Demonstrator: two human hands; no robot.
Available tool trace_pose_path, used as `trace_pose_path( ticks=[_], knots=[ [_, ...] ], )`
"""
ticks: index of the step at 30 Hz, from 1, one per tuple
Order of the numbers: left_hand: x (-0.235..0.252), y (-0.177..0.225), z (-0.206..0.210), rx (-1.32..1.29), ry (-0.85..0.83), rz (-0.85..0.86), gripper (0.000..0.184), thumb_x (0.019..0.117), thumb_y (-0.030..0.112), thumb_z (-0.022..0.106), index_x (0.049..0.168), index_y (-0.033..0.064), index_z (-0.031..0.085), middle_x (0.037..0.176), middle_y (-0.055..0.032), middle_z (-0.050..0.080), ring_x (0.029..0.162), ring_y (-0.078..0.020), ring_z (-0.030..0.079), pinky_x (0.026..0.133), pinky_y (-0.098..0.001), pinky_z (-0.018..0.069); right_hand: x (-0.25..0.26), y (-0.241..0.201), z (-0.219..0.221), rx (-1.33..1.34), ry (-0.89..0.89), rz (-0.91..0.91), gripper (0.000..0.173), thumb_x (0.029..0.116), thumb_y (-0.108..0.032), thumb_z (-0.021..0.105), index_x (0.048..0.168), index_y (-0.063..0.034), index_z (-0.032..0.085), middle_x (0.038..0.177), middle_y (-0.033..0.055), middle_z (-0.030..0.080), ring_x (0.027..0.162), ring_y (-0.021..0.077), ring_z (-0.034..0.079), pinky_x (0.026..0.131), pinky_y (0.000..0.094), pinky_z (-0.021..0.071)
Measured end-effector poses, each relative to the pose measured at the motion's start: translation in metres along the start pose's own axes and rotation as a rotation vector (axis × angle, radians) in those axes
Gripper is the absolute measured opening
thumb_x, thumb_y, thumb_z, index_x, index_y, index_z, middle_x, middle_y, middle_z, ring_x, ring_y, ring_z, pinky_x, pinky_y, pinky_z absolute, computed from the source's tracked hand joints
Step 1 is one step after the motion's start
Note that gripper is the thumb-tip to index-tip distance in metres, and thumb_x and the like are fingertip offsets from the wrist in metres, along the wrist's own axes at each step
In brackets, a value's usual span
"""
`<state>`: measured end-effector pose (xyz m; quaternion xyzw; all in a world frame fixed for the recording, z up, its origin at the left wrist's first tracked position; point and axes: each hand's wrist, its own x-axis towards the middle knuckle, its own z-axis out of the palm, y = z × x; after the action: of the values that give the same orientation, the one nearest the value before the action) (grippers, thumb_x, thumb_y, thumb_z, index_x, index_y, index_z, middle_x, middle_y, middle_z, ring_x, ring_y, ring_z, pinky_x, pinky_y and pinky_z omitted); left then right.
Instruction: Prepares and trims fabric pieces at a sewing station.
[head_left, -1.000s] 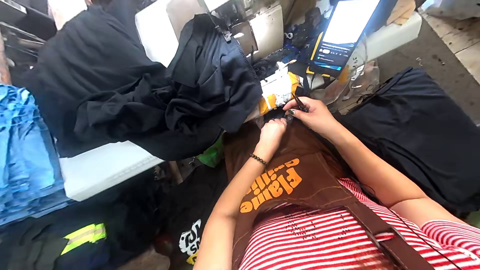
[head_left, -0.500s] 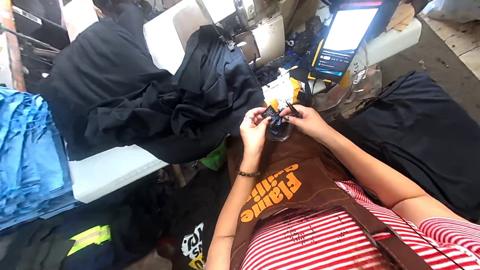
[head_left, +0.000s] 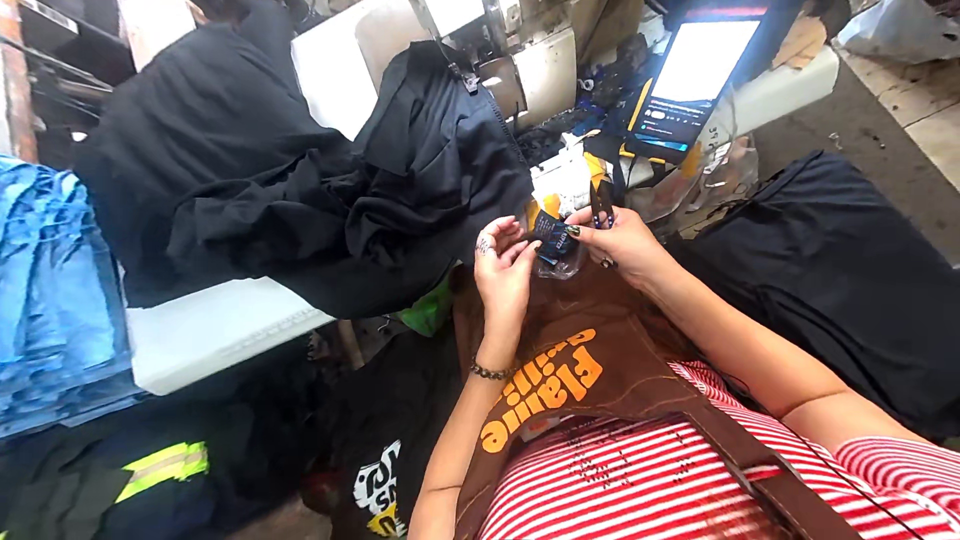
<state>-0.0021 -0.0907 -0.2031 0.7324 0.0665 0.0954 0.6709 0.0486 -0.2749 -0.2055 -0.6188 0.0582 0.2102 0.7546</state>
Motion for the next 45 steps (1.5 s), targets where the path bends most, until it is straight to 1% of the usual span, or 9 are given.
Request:
trace_pose_path(
  ticks=[4,8,11,14,18,23,27,38,45],
  knots=[
    [-0.012,0.012,-0.006,0.052,-0.046,0.039,0.037,0.0898,-0.004,0.072,0.125,-0.0003,0.061,0.120,-0.0104,0.071,0.105,-0.0182,0.072,0.091,-0.0352,0.0616,-0.015,-0.007,0.006,-0.206,-0.083,-0.171,0.014,0.0957,-0.001,0.066,0.106,-0.0062,0.073,0.085,-0.0009,0.069,0.055,0.0004,0.050,0.048,0.0157,0.0411],
    [-0.017,0.009,-0.007,0.015,-0.106,-0.034,0.046,0.0866,-0.007,0.075,0.129,0.0021,0.061,0.114,-0.0089,0.072,0.095,-0.0148,0.073,0.084,-0.0320,0.0627,-0.018,-0.007,0.018,-0.401,-0.178,-0.252,0.015,0.0958,-0.002,0.066,0.105,-0.0080,0.075,0.101,0.0006,0.072,0.086,0.0031,0.065,0.077,0.0218,0.0549],
    [-0.016,0.012,-0.011,-0.030,-0.085,-0.091,0.045,0.0867,-0.006,0.074,0.128,0.0060,0.062,0.098,-0.0065,0.075,0.082,-0.0146,0.074,0.074,-0.0319,0.0635,-0.020,-0.009,0.021,-0.450,-0.173,-0.291,0.016,0.0984,-0.006,0.063,0.107,-0.0100,0.076,0.108,0.0022,0.070,0.097,0.0061,0.066,0.086,0.0252,0.0553],
    [-0.016,0.018,-0.018,-0.171,-0.063,-0.195,0.052,0.0847,-0.010,0.074,0.132,0.0060,0.059,0.090,-0.0080,0.075,0.075,-0.0173,0.074,0.070,-0.0343,0.0646,-0.017,-0.011,0.016,-0.397,-0.126,-0.304,0.017,0.1011,-0.009,0.061,0.112,-0.0111,0.074,0.107,-0.0006,0.071,0.084,0.0020,0.063,0.074,0.0199,0.0535],
    [-0.017,0.022,-0.022,-0.217,-0.065,-0.224,0.055,0.0835,-0.011,0.074,0.133,0.0062,0.057,0.085,-0.0077,0.074,0.069,-0.0158,0.073,0.064,-0.0312,0.0633,-0.018,-0.013,0.010,-0.222,-0.160,-0.178,0.019,0.1025,-0.009,0.059,0.116,-0.0082,0.072,0.098,0.0002,0.074,0.056,-0.0011,0.049,0.048,0.0154,0.0378],
    [-0.019,0.021,-0.022,-0.114,-0.081,-0.119,0.052,0.0843,-0.008,0.076,0.129,0.0095,0.055,0.085,-0.0032,0.073,0.069,-0.0117,0.071,0.064,-0.0280,0.0620,-0.025,-0.012,0.016,-0.175,-0.215,-0.113,0.015,0.0994,-0.009,0.064,0.112,-0.0044,0.072,0.084,-0.0030,0.067,0.053,-0.0028,0.045,0.047,0.0136,0.0382],
    [-0.020,0.021,-0.021,-0.047,-0.078,-0.057,0.046,0.0876,-0.005,0.075,0.126,0.0119,0.055,0.088,-0.0023,0.073,0.074,-0.0107,0.071,0.066,-0.0268,0.0611,-0.023,-0.007,0.018,-0.228,-0.211,-0.194,0.014,0.0909,-0.002,0.072,0.104,-0.0040,0.072,0.090,-0.0028,0.070,0.065,-0.0030,0.056,0.059,0.0134,0.0473],
    [-0.021,0.025,-0.018,-0.007,-0.046,-0.029,0.059,0.0885,-0.006,0.072,0.139,0.0116,0.049,0.093,-0.0033,0.074,0.079,-0.0100,0.071,0.070,-0.0254,0.0601,-0.024,-0.007,0.018,-0.347,-0.164,-0.257,0.009,0.0884,-0.006,0.076,0.097,-0.0059,0.073,0.084,-0.0037,0.069,0.068,-0.0029,0.057,0.062,0.0143,0.0479],
    [-0.019,0.033,-0.021,-0.140,-0.052,-0.115,0.065,0.0861,-0.012,0.071,0.142,0.0122,0.046,0.089,-0.0047,0.073,0.068,-0.0110,0.069,0.060,-0.0247,0.0597,-0.022,-0.012,0.019,-0.189,-0.201,-0.080,0.011,0.1001,-0.007,0.062,0.101,-0.0043,0.072,0.070,-0.0060,0.064,0.047,-0.0039,0.041,0.044,0.0136,0.0345]
  ],
)
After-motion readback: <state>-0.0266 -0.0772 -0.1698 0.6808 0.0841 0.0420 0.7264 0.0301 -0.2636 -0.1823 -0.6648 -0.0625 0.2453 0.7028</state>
